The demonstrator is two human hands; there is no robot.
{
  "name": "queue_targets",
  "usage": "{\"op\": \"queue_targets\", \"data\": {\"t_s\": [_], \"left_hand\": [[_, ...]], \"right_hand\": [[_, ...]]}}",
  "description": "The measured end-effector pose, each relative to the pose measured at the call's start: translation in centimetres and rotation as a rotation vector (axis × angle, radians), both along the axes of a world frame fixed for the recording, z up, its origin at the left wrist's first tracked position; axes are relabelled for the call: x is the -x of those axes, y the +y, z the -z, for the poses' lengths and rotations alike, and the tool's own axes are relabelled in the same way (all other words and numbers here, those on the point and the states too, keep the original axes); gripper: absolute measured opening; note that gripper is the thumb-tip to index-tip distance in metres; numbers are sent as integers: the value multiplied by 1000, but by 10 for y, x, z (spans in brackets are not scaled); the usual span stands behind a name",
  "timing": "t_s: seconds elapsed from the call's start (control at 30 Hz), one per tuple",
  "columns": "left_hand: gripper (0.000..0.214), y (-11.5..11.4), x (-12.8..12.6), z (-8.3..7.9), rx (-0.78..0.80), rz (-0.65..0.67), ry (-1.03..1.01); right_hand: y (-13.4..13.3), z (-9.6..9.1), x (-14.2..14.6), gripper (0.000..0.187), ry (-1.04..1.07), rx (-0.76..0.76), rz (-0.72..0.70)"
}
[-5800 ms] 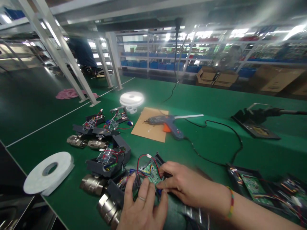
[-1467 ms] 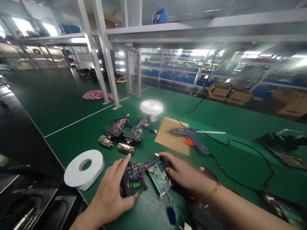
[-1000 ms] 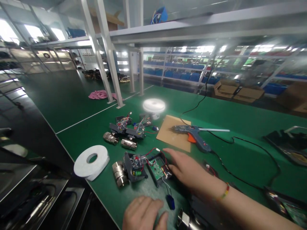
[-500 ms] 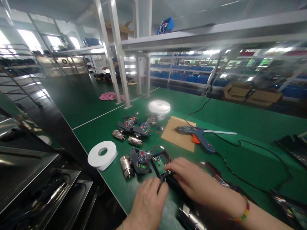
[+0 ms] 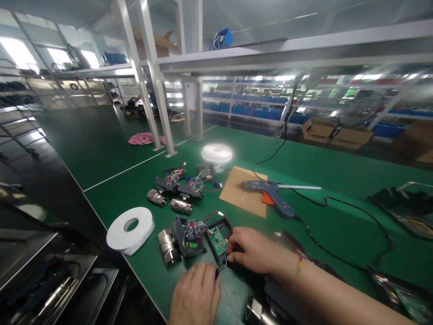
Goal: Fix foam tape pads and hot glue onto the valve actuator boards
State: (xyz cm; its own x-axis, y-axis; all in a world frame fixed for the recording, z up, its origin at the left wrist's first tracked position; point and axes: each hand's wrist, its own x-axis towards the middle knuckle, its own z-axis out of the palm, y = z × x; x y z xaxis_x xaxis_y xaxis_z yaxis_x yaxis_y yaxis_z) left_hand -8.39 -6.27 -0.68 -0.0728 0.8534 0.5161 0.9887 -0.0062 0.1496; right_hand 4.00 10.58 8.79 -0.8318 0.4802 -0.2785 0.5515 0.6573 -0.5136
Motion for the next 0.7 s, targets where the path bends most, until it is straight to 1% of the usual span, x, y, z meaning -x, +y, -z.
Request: {"op": "queue_targets", "data": {"t_s": [0.2,0.3,0.4,0.47,0.57,0.63,0.7], "left_hand": [[14,1,16,-3,-78,64,-20],[16,2,21,-2,-103,73,-39],[18,3,24,-3,-104,81,-60],[20,2,26,-6,-102,93,-84],[23,3,28,-9,-112,99,-113],[26,3,29,-12,-123,98,-125],[27,2,29,-16,-144,108,-126]], "right_hand": [[5,17,2,4,90,283,165],[6,25,-1,9,148,428,226],[8,24,-5,14,228,490,266],[9,15,-7,19,303,484,299],[9,-13,-10,26,401,488,315],[3,-36,-13,30,444,501,282],[-8,-54,-18,37,444,519,212]]}}
